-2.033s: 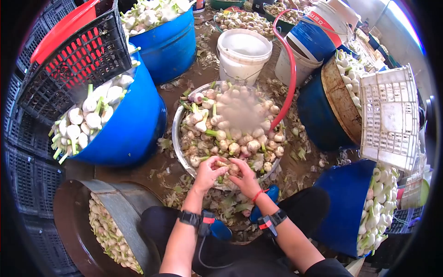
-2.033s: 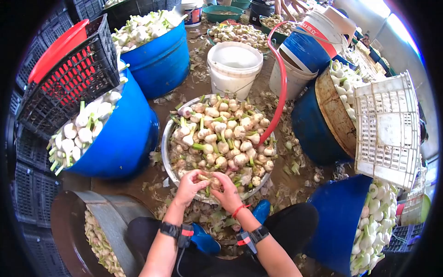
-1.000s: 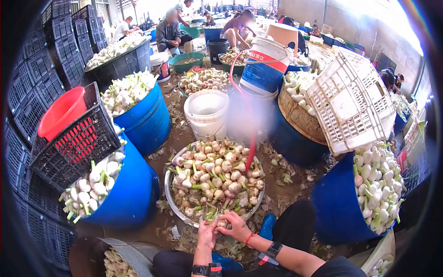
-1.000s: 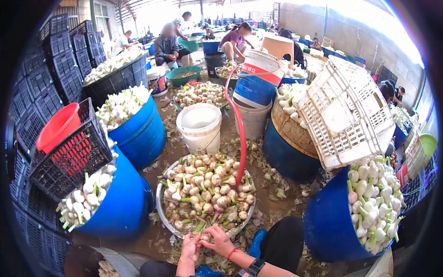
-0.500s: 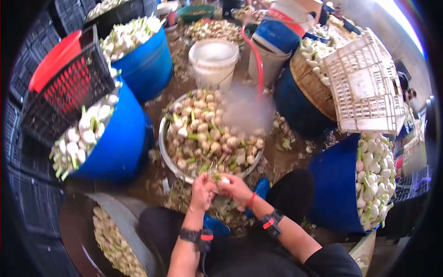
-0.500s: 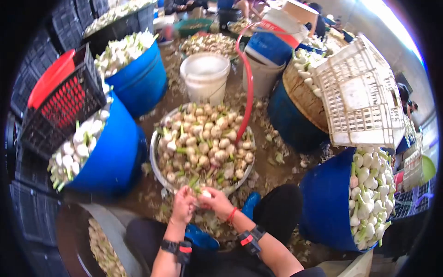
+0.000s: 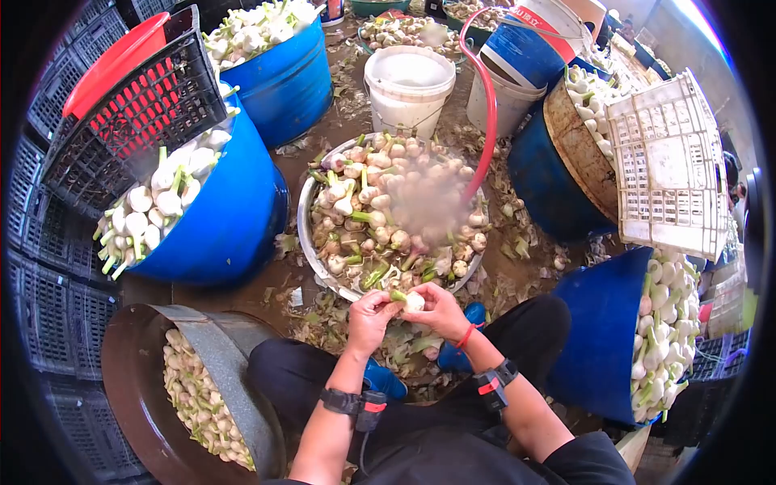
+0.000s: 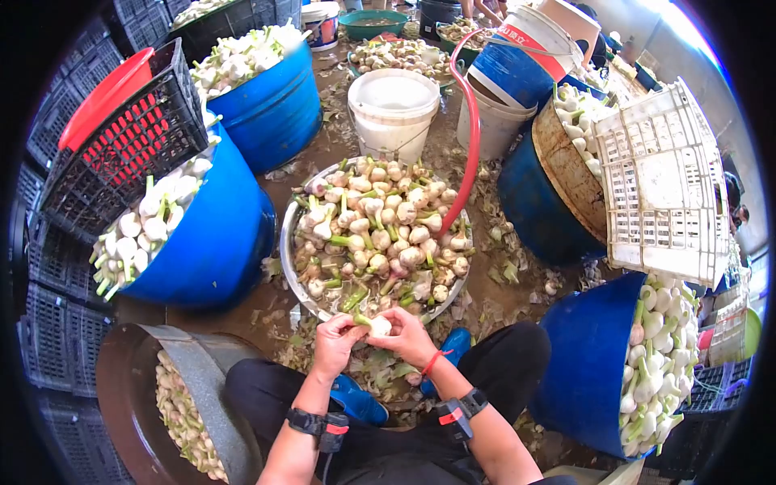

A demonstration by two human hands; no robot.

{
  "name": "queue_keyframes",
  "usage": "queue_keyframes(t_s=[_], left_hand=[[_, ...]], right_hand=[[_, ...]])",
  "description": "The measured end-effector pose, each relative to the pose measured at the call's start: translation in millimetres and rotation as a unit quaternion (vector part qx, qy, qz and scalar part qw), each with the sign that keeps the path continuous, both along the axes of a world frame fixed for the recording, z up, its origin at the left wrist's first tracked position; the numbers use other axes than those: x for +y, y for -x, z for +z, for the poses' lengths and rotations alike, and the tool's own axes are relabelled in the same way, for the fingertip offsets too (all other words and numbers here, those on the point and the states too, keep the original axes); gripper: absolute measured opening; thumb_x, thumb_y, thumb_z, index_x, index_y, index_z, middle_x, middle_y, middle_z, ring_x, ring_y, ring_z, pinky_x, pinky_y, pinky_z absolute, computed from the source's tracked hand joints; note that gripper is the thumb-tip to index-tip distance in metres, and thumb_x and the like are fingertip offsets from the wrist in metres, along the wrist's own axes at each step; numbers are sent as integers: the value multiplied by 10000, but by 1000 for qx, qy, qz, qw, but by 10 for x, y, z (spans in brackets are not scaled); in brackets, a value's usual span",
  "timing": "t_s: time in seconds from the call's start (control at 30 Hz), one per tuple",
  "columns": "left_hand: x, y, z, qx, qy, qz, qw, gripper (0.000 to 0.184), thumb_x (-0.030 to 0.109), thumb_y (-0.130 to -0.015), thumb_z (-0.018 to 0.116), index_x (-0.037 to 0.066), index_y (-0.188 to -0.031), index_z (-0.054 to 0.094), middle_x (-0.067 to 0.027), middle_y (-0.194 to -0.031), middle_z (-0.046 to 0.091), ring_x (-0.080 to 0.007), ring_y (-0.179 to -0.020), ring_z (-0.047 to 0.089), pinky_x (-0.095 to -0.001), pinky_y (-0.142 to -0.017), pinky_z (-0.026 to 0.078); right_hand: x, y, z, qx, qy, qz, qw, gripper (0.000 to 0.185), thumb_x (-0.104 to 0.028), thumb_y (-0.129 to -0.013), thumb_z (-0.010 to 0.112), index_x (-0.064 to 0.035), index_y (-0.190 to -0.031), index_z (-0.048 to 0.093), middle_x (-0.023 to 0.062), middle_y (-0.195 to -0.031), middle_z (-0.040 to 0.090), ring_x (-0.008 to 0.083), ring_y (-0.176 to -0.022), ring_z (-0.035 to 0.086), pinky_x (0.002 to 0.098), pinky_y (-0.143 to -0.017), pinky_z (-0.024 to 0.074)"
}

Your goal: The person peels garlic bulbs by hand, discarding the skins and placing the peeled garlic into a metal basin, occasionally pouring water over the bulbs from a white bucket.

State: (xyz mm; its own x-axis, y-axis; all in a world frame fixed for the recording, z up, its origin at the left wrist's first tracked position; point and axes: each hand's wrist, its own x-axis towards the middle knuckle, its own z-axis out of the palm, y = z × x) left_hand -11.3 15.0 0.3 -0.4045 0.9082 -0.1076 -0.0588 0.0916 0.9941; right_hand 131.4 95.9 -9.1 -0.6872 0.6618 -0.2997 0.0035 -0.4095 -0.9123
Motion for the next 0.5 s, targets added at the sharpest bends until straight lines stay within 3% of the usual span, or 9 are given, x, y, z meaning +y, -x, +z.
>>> queue_keyframes(t_s=[0.03,0.1,0.17,0.27,0.37,0.43,0.5], left_hand=[[-10,19,-15,-111,-1,-23,994,107,57,-760,657,-25,-825,637,-12,-758,569,-85,-638,542,-207,-577,443],[-5,29,29,-115,5,-45,992,101,55,-784,634,-25,-846,634,-30,-790,588,-61,-618,530,-195,-567,436],[14,-14,92,-274,2,-29,961,109,62,-804,609,-21,-874,621,-43,-809,610,-71,-628,553,-195,-579,459],[97,-99,191,-352,1,-1,936,99,70,-819,587,-6,-882,600,-39,-794,622,-75,-620,560,-193,-565,466],[159,-174,133,-374,6,13,927,111,74,-842,550,-10,-901,590,-47,-804,619,-78,-627,562,-193,-567,463],[190,-171,69,-317,31,17,948,116,70,-852,527,-14,-910,581,-50,-801,613,-82,-627,562,-196,-571,465],[248,-205,46,-339,13,55,939,111,65,-851,525,-10,-914,576,-38,-796,604,-80,-629,555,-193,-565,463]], right_hand=[[19,-38,-3,-1,0,2,1000,395,-35,-704,714,-2,-1032,497,41,-929,574,98,-814,568,236,-695,483],[43,-63,137,8,57,38,998,381,-40,-715,705,-11,-1042,511,33,-923,583,86,-800,565,226,-673,478],[79,-77,168,19,68,32,997,372,-46,-724,698,-13,-1046,514,30,-922,586,82,-795,565,219,-662,472],[83,-118,207,40,101,18,994,365,-61,-738,689,-15,-1056,515,23,-916,588,77,-793,564,207,-646,462],[53,-162,157,63,115,-6,991,367,-66,-737,690,-20,-1051,506,23,-918,581,78,-803,561,204,-647,459],[28,-128,107,78,104,-19,991,369,-63,-730,694,-25,-1040,497,28,-924,576,79,-811,558,206,-653,460],[-46,-64,101,90,56,-122,987,368,-51,-718,698,-38,-1006,471,43,-952,561,87,-815,553,213,-670,465]])
